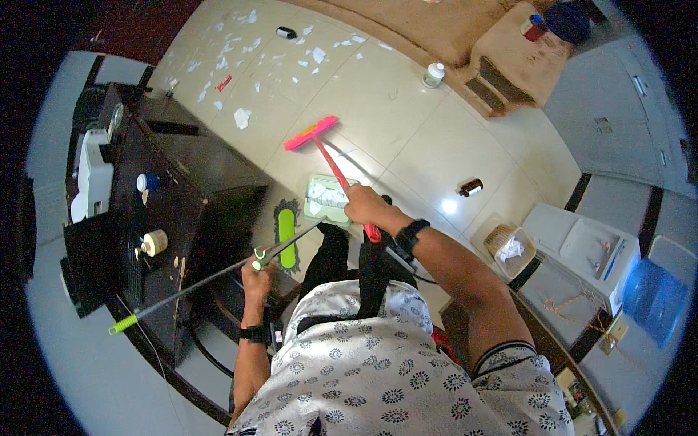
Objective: The person sweeps scattered paper debris on a tiled floor using a pink broom and a green dustpan. They gather the debris into piles, sweep it into the dustpan, and empty the contents into a nearby trash bin. The person also briefly opens a door to sweep debris underneath it.
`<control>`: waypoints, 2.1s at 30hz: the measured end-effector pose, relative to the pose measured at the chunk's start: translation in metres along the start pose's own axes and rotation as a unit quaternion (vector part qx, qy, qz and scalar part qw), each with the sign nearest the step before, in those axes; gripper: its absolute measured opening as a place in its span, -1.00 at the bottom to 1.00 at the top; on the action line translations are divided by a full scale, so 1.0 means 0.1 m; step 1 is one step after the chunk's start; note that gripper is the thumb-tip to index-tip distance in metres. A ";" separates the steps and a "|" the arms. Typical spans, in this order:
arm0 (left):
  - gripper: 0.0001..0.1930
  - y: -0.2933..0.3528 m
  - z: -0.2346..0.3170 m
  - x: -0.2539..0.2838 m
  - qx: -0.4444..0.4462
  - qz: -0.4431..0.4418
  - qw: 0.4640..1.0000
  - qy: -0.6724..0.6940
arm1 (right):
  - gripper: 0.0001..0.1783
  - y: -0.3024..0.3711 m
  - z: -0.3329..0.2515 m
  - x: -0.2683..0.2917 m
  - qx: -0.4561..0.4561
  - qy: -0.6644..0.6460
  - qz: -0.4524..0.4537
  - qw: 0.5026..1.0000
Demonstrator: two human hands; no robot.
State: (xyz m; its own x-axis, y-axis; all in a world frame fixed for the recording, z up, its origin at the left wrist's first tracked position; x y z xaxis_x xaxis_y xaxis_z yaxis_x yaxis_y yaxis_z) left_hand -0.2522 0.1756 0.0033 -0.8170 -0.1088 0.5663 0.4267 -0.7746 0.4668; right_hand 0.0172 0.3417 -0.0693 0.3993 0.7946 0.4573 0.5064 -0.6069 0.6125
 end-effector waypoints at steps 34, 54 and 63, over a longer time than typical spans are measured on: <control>-0.69 -0.01 -0.72 0.06 -0.064 -0.053 0.992 -0.098 | -0.43 1.73 1.32 -0.33 -0.203 -0.186 0.111 0.955; -0.67 -0.34 -0.56 -0.50 -0.100 -0.113 0.977 -0.153 | -0.90 0.89 1.08 -1.34 -0.222 -0.245 0.104 0.938; -0.62 -0.53 -0.76 -0.50 -0.102 -0.104 0.980 -0.136 | -0.87 1.27 0.44 -1.70 -0.192 -0.286 0.028 0.938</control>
State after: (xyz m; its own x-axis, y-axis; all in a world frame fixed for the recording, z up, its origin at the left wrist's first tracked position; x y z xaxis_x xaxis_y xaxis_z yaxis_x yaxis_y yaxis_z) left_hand -0.2636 0.1749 -0.1019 -0.7321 0.2133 0.6470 0.1538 -0.8735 0.4620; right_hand 0.0477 0.1288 -0.0974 0.8172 0.5584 0.1424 0.2033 -0.5107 0.8354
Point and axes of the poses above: each hand's wrist, its own y-axis away from the middle knuckle, its own x-axis out of the back of the hand, z = x × y, the point moved 10 cm from there along -y, towards the middle knuckle, and after that the axes turned 7 degrees about y, right-handed, at the moved point
